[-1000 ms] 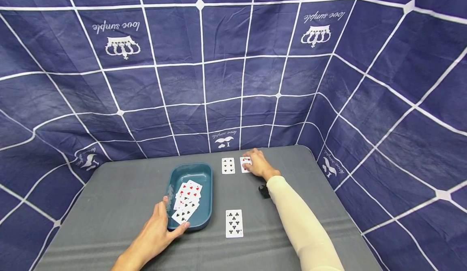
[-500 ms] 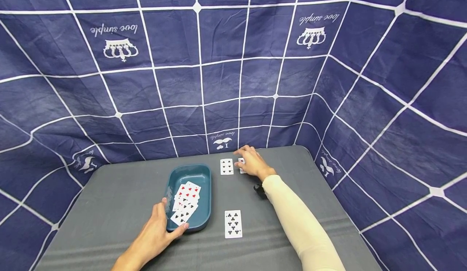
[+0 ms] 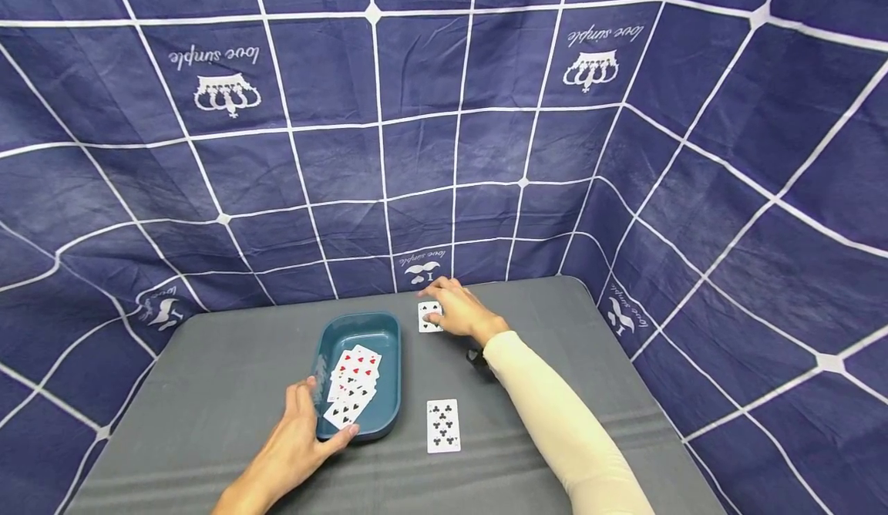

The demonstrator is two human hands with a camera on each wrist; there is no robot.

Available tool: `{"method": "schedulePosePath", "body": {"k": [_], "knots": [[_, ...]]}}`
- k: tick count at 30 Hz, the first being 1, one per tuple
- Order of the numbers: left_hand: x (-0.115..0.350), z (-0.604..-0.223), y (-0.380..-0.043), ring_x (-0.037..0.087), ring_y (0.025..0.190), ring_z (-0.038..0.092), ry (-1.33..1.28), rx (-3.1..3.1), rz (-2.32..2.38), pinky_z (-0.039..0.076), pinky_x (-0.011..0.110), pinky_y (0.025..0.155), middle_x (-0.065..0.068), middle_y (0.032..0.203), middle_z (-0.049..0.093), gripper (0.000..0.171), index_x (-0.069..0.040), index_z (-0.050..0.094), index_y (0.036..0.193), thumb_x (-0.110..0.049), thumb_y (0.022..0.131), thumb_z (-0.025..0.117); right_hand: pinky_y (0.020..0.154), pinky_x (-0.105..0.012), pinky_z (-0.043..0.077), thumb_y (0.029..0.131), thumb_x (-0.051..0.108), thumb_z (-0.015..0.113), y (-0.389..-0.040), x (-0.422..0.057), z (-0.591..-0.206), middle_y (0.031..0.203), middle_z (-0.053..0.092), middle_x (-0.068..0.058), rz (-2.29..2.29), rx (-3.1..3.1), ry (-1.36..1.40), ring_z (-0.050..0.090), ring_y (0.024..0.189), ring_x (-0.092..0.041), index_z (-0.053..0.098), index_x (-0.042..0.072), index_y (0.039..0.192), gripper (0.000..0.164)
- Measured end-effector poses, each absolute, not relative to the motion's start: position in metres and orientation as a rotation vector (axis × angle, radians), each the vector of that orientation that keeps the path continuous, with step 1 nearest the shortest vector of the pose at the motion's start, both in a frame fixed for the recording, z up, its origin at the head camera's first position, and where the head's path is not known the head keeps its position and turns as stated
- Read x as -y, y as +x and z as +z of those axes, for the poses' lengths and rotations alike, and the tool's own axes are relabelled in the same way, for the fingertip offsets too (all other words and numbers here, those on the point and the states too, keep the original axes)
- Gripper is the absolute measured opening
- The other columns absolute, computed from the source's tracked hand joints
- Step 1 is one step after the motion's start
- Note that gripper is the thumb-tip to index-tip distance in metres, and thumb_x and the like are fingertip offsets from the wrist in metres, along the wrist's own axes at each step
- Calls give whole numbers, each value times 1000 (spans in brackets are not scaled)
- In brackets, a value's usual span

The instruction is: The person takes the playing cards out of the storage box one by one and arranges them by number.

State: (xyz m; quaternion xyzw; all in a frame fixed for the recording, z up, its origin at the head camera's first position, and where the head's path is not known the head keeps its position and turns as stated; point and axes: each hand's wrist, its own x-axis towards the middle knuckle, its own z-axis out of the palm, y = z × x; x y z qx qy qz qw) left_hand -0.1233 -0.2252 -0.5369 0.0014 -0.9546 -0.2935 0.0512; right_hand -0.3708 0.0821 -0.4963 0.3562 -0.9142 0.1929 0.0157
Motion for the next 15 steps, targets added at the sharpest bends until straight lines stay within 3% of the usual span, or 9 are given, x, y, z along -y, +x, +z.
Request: {"method": "schedulePosePath", "body": {"k": [5, 15], "knots": [[224, -537, -125, 43, 124, 75, -8, 2916, -879, 61, 60, 110, 34, 159, 51, 128, 19, 34, 166, -60, 89, 99, 121, -59, 56, 110, 27, 85, -367, -68, -488, 154, 70, -11, 568, 2828, 1191, 66, 145, -38, 73, 19, 156, 49], [226, -536, -125, 47, 134, 73, -7, 2953, -875, 60, 60, 114, 37, 159, 50, 130, 21, 31, 168, -61, 91, 98, 129, -58, 52, 108, 26, 86, -359, -38, -472, 156, 68, -11, 571, 2809, 1367, 63, 150, -36, 72, 18, 159, 53]]}}
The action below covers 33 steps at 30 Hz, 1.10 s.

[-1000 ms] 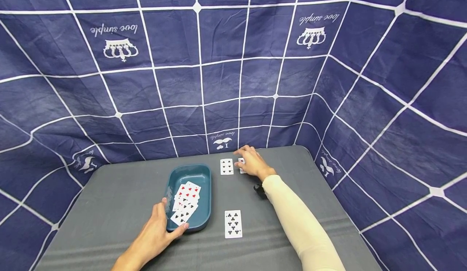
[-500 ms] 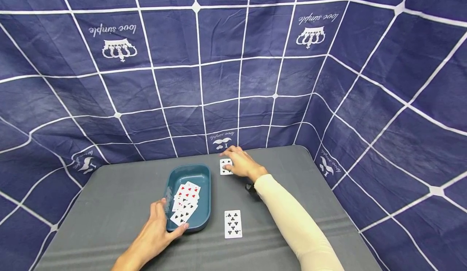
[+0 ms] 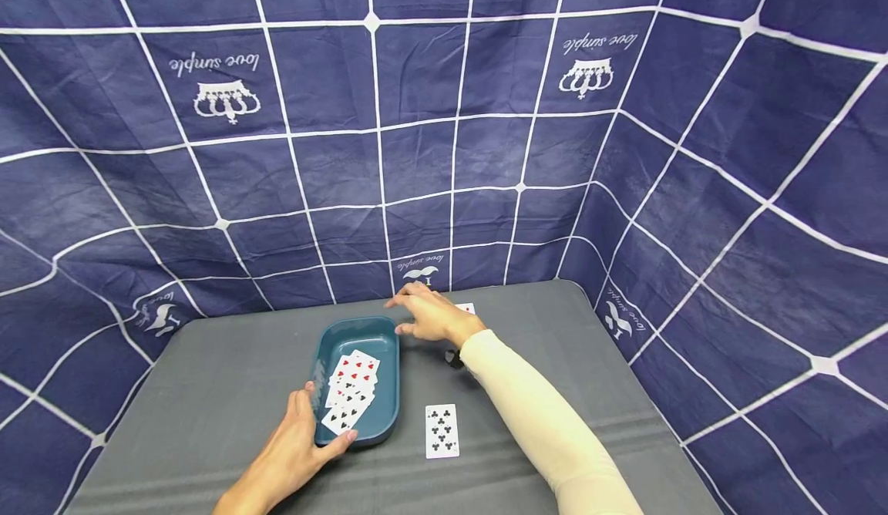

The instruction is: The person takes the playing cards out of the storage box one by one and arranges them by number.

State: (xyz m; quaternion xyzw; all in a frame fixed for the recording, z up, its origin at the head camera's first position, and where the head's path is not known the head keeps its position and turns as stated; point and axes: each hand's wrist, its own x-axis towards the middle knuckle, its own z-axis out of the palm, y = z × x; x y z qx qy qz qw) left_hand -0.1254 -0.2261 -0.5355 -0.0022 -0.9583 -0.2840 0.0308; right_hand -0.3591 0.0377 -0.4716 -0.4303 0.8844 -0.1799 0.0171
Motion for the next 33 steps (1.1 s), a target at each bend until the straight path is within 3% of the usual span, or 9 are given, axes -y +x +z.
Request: {"method": "schedulePosePath", "body": {"k": [12, 26, 33], "knots": [[227, -535, -128, 48, 129, 74, -35, 2939, -870, 61, 61, 112, 37, 156, 51, 129, 23, 32, 166, -58, 91, 98, 130, -49, 52, 108, 32, 88, -350, -2, -464, 164, 63, -5, -442, -2595, -1374, 61, 154, -29, 67, 27, 164, 60], [227, -535, -127, 49, 120, 75, -44, 2921, -878, 63, 63, 105, 39, 151, 53, 127, 24, 33, 164, -54, 90, 100, 126, -37, 54, 99, 27, 97, -338, 32, -468, 159, 65, -14, -359, -2483, -1379, 66, 145, -24, 64, 24, 168, 76], [226, -537, -126, 50, 118, 76, -51, 2904, -874, 63, 64, 105, 39, 151, 53, 126, 24, 34, 164, -53, 90, 100, 126, -35, 54, 99, 28, 97, -331, 46, -475, 160, 65, -11, -310, -2473, -1395, 64, 146, -19, 64, 25, 168, 76]]}}
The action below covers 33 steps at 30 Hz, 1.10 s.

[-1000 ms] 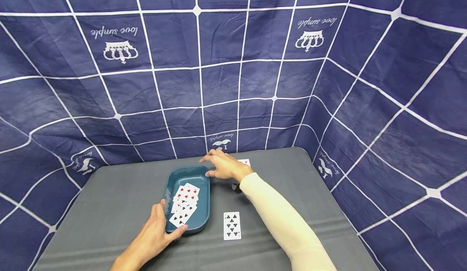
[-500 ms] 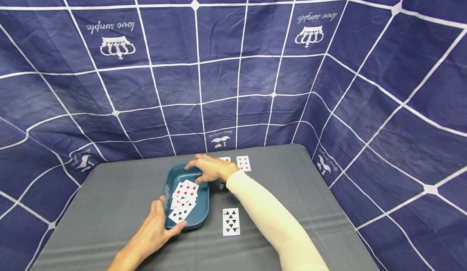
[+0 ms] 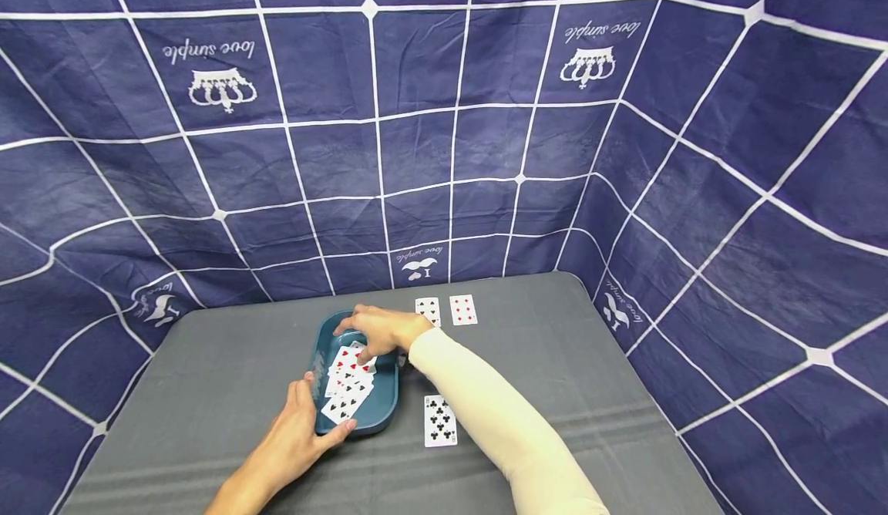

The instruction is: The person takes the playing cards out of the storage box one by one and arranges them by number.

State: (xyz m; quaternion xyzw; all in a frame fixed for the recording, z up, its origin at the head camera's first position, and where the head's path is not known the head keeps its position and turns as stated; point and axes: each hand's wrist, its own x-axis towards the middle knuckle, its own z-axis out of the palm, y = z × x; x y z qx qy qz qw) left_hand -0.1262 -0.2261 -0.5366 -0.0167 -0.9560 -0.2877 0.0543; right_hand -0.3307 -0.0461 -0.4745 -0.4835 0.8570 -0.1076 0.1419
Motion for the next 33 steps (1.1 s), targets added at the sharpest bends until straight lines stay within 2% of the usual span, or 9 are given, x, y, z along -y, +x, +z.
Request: {"method": "schedulePosePath", "body": {"k": [11, 20, 26, 33], "knots": [[227, -536, -127, 49, 120, 76, -57, 2910, -867, 63, 62, 106, 38, 151, 53, 125, 23, 34, 164, -54, 90, 99, 120, -29, 54, 92, 28, 103, -321, 68, -482, 158, 63, -4, -193, -2473, -1349, 64, 142, -16, 65, 32, 166, 83], [227, -538, -126, 50, 123, 75, -88, 2882, -839, 63, 61, 106, 39, 149, 53, 126, 25, 34, 164, -53, 90, 100, 115, -34, 57, 89, 29, 106, -313, 74, -489, 149, 64, -4, -95, -2503, -1236, 60, 134, -22, 65, 38, 166, 88], [226, -540, -125, 49, 122, 75, -110, 2848, -817, 63, 61, 104, 40, 146, 55, 125, 25, 36, 162, -51, 89, 101, 112, -36, 59, 89, 34, 105, -313, 76, -495, 147, 63, -4, -51, -2515, -1191, 59, 131, -20, 64, 42, 166, 87], [226, -541, -125, 48, 121, 76, -107, 2844, -823, 62, 61, 105, 38, 147, 55, 123, 24, 35, 163, -51, 90, 100, 111, -34, 58, 88, 28, 106, -317, 77, -501, 148, 60, -3, -46, -2539, -1171, 60, 131, -19, 70, 43, 159, 81]]}}
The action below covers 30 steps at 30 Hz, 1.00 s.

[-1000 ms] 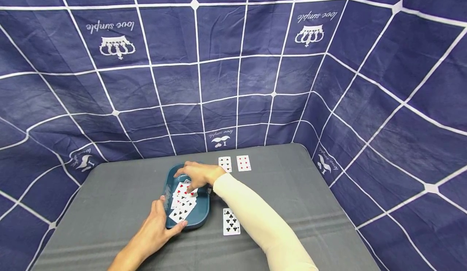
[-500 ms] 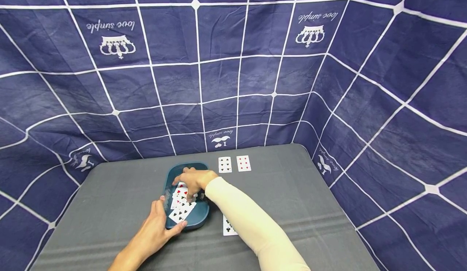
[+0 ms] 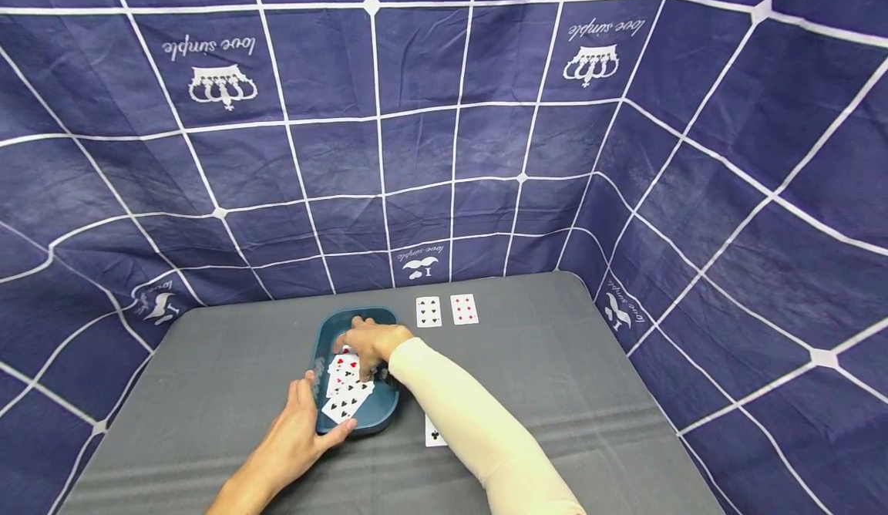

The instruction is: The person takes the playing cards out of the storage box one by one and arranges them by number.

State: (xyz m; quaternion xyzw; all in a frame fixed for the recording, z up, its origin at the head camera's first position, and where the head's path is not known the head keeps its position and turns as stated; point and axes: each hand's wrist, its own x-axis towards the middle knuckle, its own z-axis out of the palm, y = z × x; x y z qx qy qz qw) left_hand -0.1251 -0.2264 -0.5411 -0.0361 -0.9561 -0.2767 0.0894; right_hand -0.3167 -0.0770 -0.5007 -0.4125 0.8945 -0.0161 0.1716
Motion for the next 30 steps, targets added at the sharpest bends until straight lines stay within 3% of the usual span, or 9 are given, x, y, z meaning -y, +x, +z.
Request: {"method": "schedulePosePath", "body": {"k": [5, 16, 30], "knots": [[226, -541, -126, 47, 120, 76, -102, 2858, -831, 63, 61, 104, 38, 147, 54, 124, 25, 35, 163, -52, 90, 100, 111, -33, 59, 89, 29, 106, -315, 74, -498, 150, 60, -4, -74, -2533, -1179, 61, 135, -21, 72, 41, 155, 75], [227, -543, -126, 47, 114, 77, -132, 2816, -807, 64, 61, 99, 38, 145, 56, 121, 24, 38, 160, -49, 88, 102, 108, -36, 59, 89, 29, 106, -317, 70, -499, 149, 60, -5, -112, -2522, -1179, 63, 137, -25, 67, 40, 157, 80], [227, -541, -127, 50, 118, 76, -119, 2863, -808, 64, 62, 102, 40, 147, 54, 120, 24, 36, 161, -50, 91, 100, 99, -26, 54, 90, 18, 102, -320, 67, -495, 132, 66, 0, -281, -2520, -1214, 61, 112, -8, 61, 31, 158, 80]]}}
